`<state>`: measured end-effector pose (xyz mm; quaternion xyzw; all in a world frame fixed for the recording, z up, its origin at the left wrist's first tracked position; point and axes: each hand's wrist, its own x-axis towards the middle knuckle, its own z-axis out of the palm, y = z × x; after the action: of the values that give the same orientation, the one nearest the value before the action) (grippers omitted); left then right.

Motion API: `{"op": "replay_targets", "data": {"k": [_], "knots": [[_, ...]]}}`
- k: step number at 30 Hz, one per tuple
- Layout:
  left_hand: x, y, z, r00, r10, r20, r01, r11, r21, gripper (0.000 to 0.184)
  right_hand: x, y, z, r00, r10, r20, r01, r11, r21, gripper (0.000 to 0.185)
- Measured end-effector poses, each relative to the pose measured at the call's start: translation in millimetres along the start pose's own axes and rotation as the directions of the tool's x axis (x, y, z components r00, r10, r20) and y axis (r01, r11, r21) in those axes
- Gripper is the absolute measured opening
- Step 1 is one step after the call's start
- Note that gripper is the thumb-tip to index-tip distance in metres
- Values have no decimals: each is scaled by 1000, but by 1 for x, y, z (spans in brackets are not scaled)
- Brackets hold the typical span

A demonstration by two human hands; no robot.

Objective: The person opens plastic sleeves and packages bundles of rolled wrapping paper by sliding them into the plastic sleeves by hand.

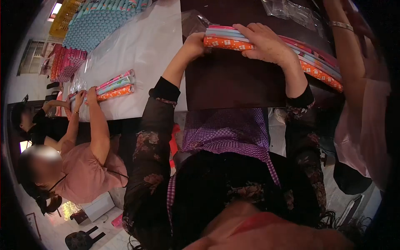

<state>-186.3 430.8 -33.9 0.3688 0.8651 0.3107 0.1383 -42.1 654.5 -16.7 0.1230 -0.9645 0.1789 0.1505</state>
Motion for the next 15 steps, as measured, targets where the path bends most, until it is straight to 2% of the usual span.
{"op": "replay_targets", "data": {"k": [1, 2, 4, 8, 10, 11, 13, 14, 15], "knots": [[0, 5, -3, 962, -243, 123, 266, 934, -238, 24, 1, -1, -2, 999, 14, 32, -13, 1000, -9, 74], [-1, 8, -7, 962, -242, 124, 266, 934, -238, 24, 1, -2, -3, 997, 29, 65, -28, 999, -19, 74], [-4, 15, -13, 947, -282, 154, 320, 880, -351, 29, 2, 0, 0, 996, 39, 83, -37, 999, -28, 75], [-3, 4, -12, 948, -255, 192, 306, 897, -320, 32, 4, 2, 5, 994, 42, 97, -35, 997, -74, 74], [-4, 0, -10, 972, -215, 94, 233, 925, -299, 31, 4, 2, 6, 993, 55, 103, -47, 996, -77, 74], [-5, 2, -12, 972, -215, 94, 233, 925, -299, 31, 4, 2, 7, 992, 68, 106, -59, 995, -80, 74], [-5, 4, -16, 978, -204, 30, 206, 969, -137, 31, 4, 3, 8, 991, 68, 114, -58, 994, -87, 74], [-7, 8, -18, 979, -204, 32, 206, 969, -136, 31, 4, 4, 9, 990, 69, 122, -58, 994, -94, 73], [-10, 14, -20, 983, -173, -59, 169, 983, -77, 31, 4, 5, 10, 990, 71, 121, -59, 994, -94, 73]]}}
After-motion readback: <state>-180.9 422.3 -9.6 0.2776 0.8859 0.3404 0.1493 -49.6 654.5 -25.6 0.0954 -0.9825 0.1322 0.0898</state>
